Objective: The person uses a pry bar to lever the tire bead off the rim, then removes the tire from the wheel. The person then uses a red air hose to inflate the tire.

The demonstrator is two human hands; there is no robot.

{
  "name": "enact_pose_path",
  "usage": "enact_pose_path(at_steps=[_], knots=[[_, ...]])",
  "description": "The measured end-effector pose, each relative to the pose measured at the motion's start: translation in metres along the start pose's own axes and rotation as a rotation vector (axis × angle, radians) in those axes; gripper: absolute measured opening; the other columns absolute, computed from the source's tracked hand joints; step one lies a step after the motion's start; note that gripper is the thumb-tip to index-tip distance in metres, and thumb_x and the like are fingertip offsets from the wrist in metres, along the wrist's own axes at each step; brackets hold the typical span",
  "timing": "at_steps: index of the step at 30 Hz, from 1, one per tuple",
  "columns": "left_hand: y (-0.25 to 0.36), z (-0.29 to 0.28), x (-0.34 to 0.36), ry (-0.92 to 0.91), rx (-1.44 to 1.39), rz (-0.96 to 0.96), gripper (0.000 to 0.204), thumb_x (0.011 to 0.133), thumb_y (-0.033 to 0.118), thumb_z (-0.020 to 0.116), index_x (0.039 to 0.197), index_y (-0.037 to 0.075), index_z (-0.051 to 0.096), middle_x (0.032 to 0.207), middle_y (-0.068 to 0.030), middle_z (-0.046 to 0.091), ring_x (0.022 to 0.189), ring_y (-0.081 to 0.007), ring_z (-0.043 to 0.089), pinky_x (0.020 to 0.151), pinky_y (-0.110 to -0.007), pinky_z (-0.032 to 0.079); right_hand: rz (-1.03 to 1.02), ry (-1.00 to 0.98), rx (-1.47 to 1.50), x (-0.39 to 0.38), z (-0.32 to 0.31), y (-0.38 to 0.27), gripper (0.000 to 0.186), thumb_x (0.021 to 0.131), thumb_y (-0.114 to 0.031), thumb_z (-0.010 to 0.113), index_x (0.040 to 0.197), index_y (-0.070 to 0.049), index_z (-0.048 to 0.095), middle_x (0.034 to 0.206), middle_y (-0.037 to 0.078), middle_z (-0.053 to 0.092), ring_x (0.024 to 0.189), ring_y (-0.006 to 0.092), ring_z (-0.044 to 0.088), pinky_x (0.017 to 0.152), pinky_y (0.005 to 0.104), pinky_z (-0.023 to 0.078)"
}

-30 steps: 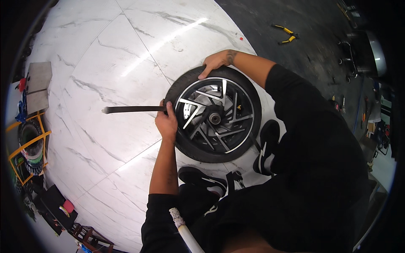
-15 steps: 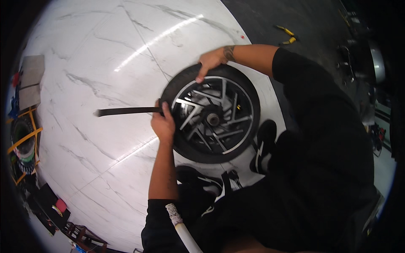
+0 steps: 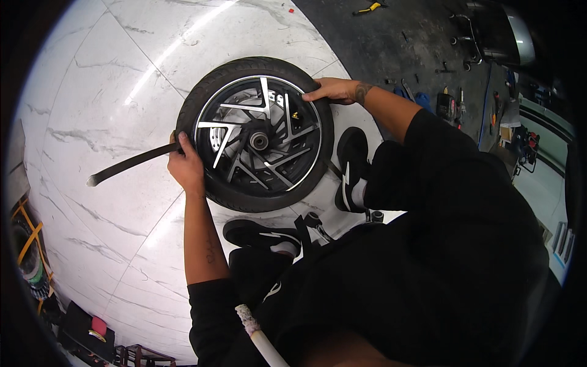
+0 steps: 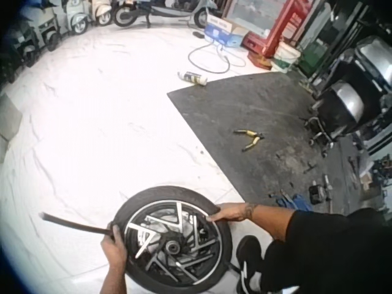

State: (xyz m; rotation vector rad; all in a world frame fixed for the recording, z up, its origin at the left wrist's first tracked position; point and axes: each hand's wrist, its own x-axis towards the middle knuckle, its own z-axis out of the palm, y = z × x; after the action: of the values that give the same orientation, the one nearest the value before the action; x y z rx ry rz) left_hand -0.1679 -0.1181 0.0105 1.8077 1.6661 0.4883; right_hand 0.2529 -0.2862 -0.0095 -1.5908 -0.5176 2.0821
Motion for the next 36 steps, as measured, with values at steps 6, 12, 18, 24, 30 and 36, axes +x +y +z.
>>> enact_pose_path(at_steps=[6,12,18,24,30,36], knots=[[0.001,0.003,0.002,-0.002,0.002,-0.032,0.056,0.112,0.048,0.056,0.138,0.000,0.071,0.114,-0.0297,0.078,0.108,-0.0454,0.076,0.090,-0.047,0.059,-0.074,0.171,-0.007,0.002,0.021,-0.002,0.087,0.085,-0.043,0.093,0.146,0.008,0.059,0.134,0.019,0.072,0.120,0.0252,0.071,0.108,0.0378,0.055],[0.001,0.004,0.003,-0.003,0.026,-0.046,0.054,0.112,0.046,0.056,0.137,0.001,0.072,0.114,-0.0288,0.078,0.108,-0.0444,0.076,0.090,-0.047,0.059,-0.134,0.219,-0.072,0.002,0.025,0.000,0.078,0.086,-0.042,0.092,0.140,0.006,0.065,0.128,0.018,0.076,0.113,0.0241,0.074,0.102,0.0360,0.058],[-0.001,0.005,0.003,0.016,0.017,-0.020,0.055,0.112,0.048,0.055,0.136,0.002,0.073,0.114,-0.0282,0.078,0.109,-0.0443,0.076,0.091,-0.048,0.059,-0.124,0.272,-0.078,0.004,0.030,0.002,0.078,0.086,-0.043,0.092,0.141,0.005,0.065,0.129,0.018,0.076,0.115,0.0240,0.073,0.104,0.0360,0.057],[-0.002,0.005,0.005,-0.038,0.017,-0.078,0.056,0.111,0.050,0.055,0.135,0.003,0.073,0.112,-0.0278,0.079,0.107,-0.0450,0.076,0.090,-0.049,0.059,-0.016,0.324,0.095,-0.020,0.043,0.020,0.090,0.091,-0.068,0.080,0.144,0.004,0.064,0.134,0.020,0.073,0.120,0.0254,0.072,0.109,0.0363,0.054],[-0.002,0.006,0.004,-0.005,-0.013,-0.057,0.057,0.111,0.053,0.054,0.136,0.005,0.074,0.112,-0.0280,0.079,0.108,-0.0463,0.076,0.090,-0.049,0.059,-0.008,0.424,0.181,-0.035,0.066,0.038,0.088,0.088,-0.062,0.087,0.142,0.004,0.065,0.131,0.019,0.075,0.121,0.0262,0.072,0.109,0.0377,0.055],[-0.007,0.009,0.005,0.010,0.005,-0.079,0.059,0.110,0.055,0.055,0.136,0.007,0.074,0.113,-0.0279,0.078,0.109,-0.0474,0.075,0.091,-0.050,0.059,-0.014,0.514,0.211,-0.026,0.070,0.033,0.085,0.085,-0.050,0.092,0.136,0.012,0.064,0.120,0.023,0.077,0.098,0.0267,0.080,0.087,0.0380,0.066]])
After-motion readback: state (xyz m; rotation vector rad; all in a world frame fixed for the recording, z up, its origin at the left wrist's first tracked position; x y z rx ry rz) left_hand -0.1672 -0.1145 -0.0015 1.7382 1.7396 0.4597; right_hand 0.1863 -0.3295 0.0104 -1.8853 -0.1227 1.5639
